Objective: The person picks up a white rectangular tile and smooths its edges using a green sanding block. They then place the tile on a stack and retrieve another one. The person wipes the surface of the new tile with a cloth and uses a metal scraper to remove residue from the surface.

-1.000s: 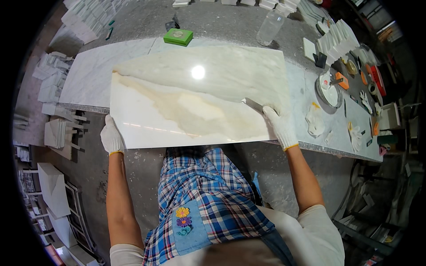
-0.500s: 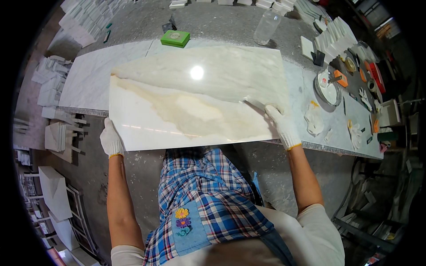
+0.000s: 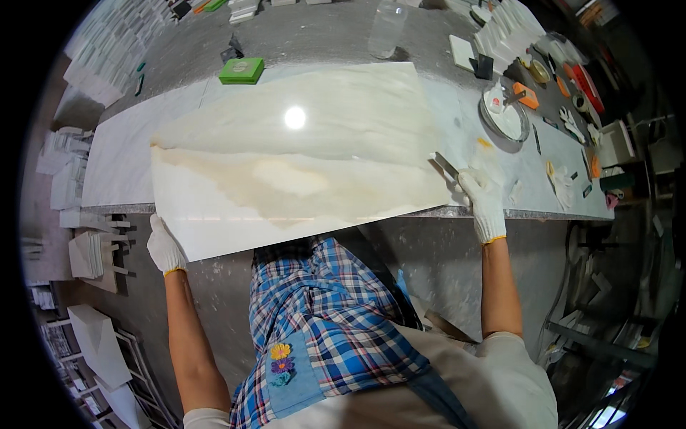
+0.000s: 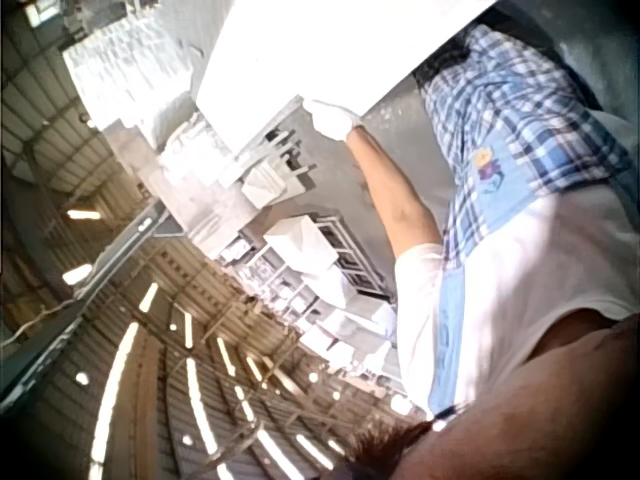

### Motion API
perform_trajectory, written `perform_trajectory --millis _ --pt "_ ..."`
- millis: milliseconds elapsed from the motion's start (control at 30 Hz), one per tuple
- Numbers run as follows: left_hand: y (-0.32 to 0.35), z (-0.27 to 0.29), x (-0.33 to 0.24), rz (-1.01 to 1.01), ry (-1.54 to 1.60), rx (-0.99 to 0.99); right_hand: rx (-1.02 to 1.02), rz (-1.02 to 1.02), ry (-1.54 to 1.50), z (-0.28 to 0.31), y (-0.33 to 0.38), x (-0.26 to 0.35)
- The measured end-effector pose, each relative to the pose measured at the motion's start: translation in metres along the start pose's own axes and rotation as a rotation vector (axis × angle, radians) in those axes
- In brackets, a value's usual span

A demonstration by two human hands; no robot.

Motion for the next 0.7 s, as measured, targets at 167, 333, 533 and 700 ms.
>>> perform_trajectory --millis 167,333,533,700 --pt "0.0 -0.001 -0.001 -0.027 0.057 -0.004 0.027 0.005 -0.012 0.0 0.006 -0.011" --pt "0.0 -0.001 -0.001 -0.035 0.057 0.0 0.066 0.06 0.017 -0.006 0.003 -0.021" --pt "0.001 0.001 -0.002 -0.04 0.0 0.003 -0.02 0.233 0.301 -0.006 0.002 -0.019" --pt "0.006 0.001 -0.006 -0.032 0.019 -0.018 -0.134 0.433 0.549 -0.008 0.007 -0.006"
Point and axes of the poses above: each hand's wrist, its own y-axis away from the middle knuckle, its own z-axis out of the back of the hand, x = y × z, the point moved 4 cm from there along -y, towards the middle knuckle, and after that the axes turned 3 degrees about -y, right-handed, at the moved point
